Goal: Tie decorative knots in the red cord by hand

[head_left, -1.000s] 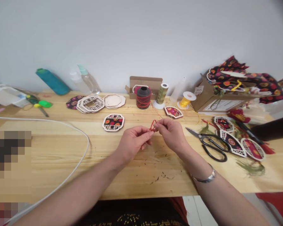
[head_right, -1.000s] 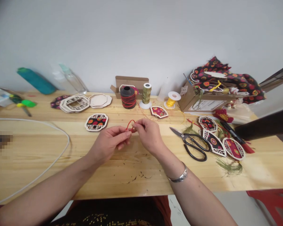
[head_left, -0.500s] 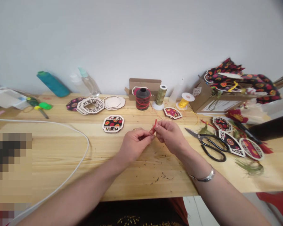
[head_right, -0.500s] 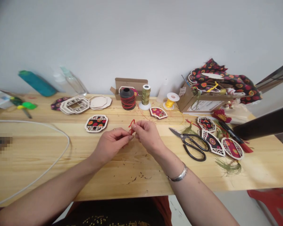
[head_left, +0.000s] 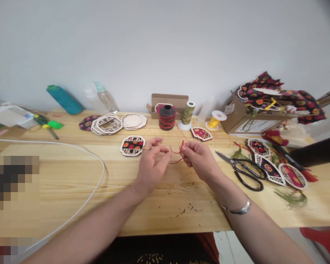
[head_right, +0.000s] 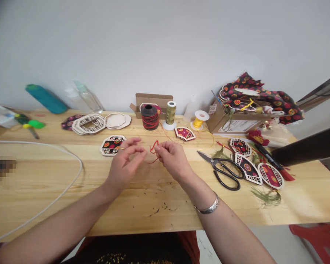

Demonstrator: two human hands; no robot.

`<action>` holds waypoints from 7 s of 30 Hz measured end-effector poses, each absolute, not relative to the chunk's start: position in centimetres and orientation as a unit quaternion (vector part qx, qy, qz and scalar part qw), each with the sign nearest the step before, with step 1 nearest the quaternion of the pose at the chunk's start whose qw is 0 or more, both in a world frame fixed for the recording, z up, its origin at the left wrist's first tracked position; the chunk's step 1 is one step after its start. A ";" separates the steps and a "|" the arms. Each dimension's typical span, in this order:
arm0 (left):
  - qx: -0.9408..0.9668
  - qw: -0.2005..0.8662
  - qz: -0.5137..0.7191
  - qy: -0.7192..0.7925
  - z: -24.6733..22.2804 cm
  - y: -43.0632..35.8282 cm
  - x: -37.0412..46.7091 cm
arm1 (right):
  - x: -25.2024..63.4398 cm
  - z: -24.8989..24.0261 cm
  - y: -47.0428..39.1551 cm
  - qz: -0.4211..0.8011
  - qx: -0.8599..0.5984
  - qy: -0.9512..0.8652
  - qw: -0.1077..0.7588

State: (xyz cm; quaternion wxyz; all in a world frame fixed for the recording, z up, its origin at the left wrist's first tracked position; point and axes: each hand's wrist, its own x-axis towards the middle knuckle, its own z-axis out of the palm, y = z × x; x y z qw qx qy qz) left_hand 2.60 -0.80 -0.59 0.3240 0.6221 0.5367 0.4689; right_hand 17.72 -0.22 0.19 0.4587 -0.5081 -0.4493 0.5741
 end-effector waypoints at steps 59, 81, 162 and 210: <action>0.317 0.686 0.424 0.499 -0.4 0.4 2.7 | 18.6 0.0 -0.4 0.271 -0.574 -0.700 0.328; 0.200 0.742 0.440 0.464 -0.4 0.5 2.6 | 18.0 0.7 -1.4 0.128 -0.458 -0.768 0.430; 0.518 0.557 0.385 0.523 -0.7 -0.9 3.3 | 17.9 0.3 -0.1 0.425 -0.594 -0.536 0.423; 0.398 0.673 0.389 0.488 -0.6 -0.4 2.9 | 17.4 0.1 -0.3 0.489 -0.553 -0.514 0.437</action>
